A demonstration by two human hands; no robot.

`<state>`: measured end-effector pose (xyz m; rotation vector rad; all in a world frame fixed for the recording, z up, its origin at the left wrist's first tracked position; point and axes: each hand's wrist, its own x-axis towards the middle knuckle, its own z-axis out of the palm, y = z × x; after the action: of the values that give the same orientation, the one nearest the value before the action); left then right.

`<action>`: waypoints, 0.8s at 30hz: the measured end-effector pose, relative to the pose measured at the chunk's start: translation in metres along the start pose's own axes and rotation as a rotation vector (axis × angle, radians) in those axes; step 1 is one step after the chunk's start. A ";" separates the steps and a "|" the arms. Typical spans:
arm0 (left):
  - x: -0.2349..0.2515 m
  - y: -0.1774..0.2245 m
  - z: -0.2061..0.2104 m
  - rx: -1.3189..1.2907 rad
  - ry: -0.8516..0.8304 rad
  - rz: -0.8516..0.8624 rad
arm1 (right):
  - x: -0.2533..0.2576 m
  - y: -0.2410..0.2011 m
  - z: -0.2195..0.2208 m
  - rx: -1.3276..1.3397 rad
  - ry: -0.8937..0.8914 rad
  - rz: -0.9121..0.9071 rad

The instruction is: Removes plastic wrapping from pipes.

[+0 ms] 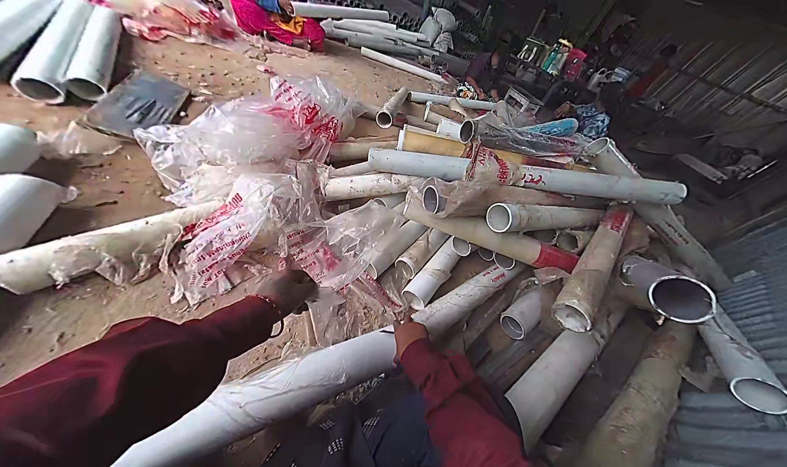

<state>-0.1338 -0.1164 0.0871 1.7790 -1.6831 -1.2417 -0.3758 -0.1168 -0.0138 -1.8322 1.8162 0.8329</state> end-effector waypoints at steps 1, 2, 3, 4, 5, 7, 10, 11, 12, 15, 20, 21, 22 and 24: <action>-0.020 0.027 -0.004 0.065 -0.036 -0.007 | 0.003 0.008 -0.003 0.054 0.015 -0.021; -0.045 0.063 -0.010 0.106 -0.126 -0.090 | 0.004 0.014 -0.006 0.142 0.033 -0.049; -0.057 0.084 -0.009 0.147 -0.181 -0.160 | 0.006 0.019 -0.009 0.249 0.049 -0.080; -0.052 0.081 -0.001 0.214 -0.212 -0.173 | 0.008 0.021 -0.010 0.331 0.063 -0.109; -0.030 0.054 0.011 0.286 -0.237 -0.121 | 0.011 0.021 -0.010 0.364 0.061 -0.135; 0.026 -0.026 0.039 0.389 -0.242 0.037 | 0.019 0.019 -0.007 0.321 0.024 -0.171; 0.059 -0.073 0.055 0.414 -0.320 0.023 | 0.022 0.015 -0.007 0.272 0.000 -0.182; 0.061 -0.081 0.057 0.403 -0.309 0.016 | 0.022 0.014 -0.008 0.291 0.018 -0.195; 0.060 -0.086 0.058 0.377 -0.278 0.011 | 0.020 0.013 -0.008 0.352 0.060 -0.231; 0.055 -0.095 0.061 0.233 -0.202 0.001 | 0.011 -0.001 -0.001 0.841 0.224 -0.504; 0.024 -0.044 0.059 -0.087 -0.122 -0.218 | -0.017 -0.047 0.000 1.094 0.294 -0.743; 0.023 -0.044 0.060 -0.131 -0.118 -0.235 | -0.016 -0.052 0.003 1.089 0.328 -0.706; 0.023 -0.045 0.061 -0.187 -0.118 -0.234 | -0.014 -0.054 0.005 1.087 0.348 -0.644; 0.025 -0.049 0.061 -0.287 -0.142 -0.215 | -0.005 -0.054 0.007 1.090 0.386 -0.500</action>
<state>-0.1568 -0.1129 0.0080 1.7631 -1.3258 -1.6453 -0.3231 -0.1054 -0.0210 -1.5545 1.3923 -0.6406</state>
